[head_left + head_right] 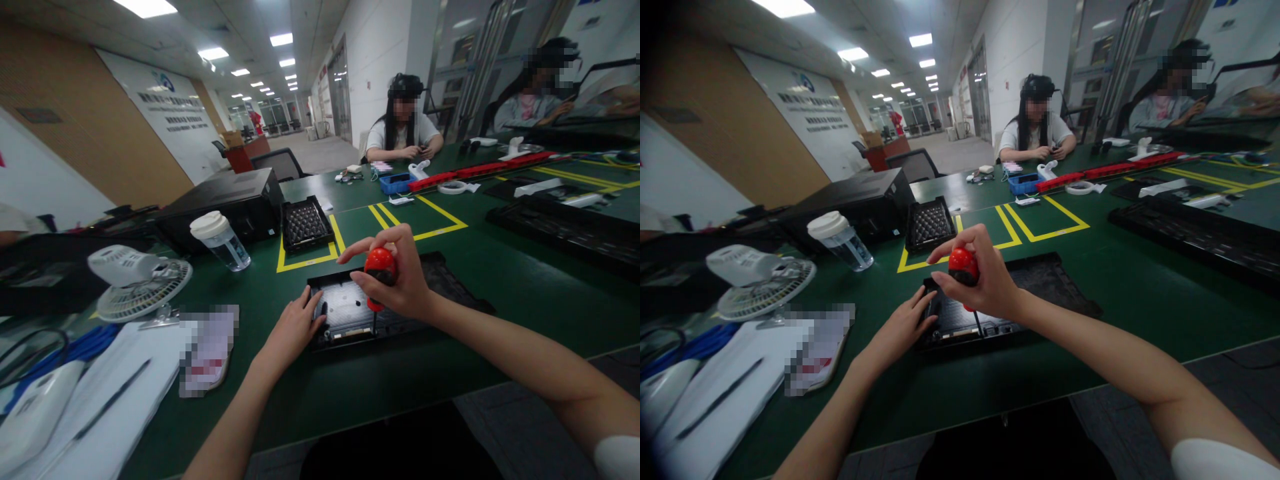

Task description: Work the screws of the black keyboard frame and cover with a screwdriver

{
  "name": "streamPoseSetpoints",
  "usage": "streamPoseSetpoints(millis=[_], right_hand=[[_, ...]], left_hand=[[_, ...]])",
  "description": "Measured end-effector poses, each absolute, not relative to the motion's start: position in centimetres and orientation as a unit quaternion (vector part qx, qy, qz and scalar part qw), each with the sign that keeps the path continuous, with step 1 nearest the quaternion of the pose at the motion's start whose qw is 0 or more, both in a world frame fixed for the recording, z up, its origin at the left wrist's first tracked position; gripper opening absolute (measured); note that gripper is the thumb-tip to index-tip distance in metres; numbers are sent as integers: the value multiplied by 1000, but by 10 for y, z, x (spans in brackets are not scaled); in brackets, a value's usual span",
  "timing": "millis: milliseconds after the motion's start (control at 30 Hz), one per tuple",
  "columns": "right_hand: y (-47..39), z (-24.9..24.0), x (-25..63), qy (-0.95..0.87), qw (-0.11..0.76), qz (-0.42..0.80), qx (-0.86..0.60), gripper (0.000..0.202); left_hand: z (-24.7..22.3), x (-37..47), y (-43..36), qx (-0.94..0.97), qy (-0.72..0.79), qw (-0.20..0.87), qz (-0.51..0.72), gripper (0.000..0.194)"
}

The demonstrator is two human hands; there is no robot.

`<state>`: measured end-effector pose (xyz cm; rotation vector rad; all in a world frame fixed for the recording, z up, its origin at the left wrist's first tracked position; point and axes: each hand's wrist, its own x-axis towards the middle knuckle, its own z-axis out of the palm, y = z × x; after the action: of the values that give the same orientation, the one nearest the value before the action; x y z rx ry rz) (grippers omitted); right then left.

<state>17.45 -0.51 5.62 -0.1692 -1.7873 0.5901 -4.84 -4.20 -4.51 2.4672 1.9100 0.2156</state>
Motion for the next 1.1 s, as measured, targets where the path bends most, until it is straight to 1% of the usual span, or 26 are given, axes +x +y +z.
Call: streamPoseSetpoints(millis=[167, 267, 367, 533, 633, 767, 833, 867, 967, 1100], right_hand=[[-5, 53, 173, -763, 573, 284, -93, 36], [-5, 53, 175, -767, 584, 238, -122, 34], [-7, 57, 177, -783, 576, 189, -139, 26], [-9, 62, 177, -790, 564, 198, -136, 17], [-8, 62, 177, -788, 562, 209, -136, 17], [-7, 59, 179, -790, 539, 264, -121, 20], [-6, 58, 181, -782, 524, 323, -101, 16], [-6, 58, 181, -770, 518, 361, -87, 17], [-5, 57, 181, -725, 504, 466, -53, 27], [-3, 56, 181, -694, 486, 531, -30, 25]], left_hand=[[-44, -47, -42, 789, 611, 3, 65, 49], [-44, -47, -42, 791, 608, -2, 68, 49], [-46, -49, -42, 791, 608, 0, 68, 50], [-47, -50, -41, 791, 608, 6, 68, 50], [-46, -49, -41, 791, 608, 6, 68, 50], [-43, -48, -42, 790, 610, 8, 65, 51], [-43, -48, -42, 790, 610, 10, 63, 50], [-42, -48, -42, 789, 610, 12, 63, 50], [-42, -48, -42, 789, 611, 12, 63, 49], [-41, -47, -42, 787, 614, 11, 59, 50]])
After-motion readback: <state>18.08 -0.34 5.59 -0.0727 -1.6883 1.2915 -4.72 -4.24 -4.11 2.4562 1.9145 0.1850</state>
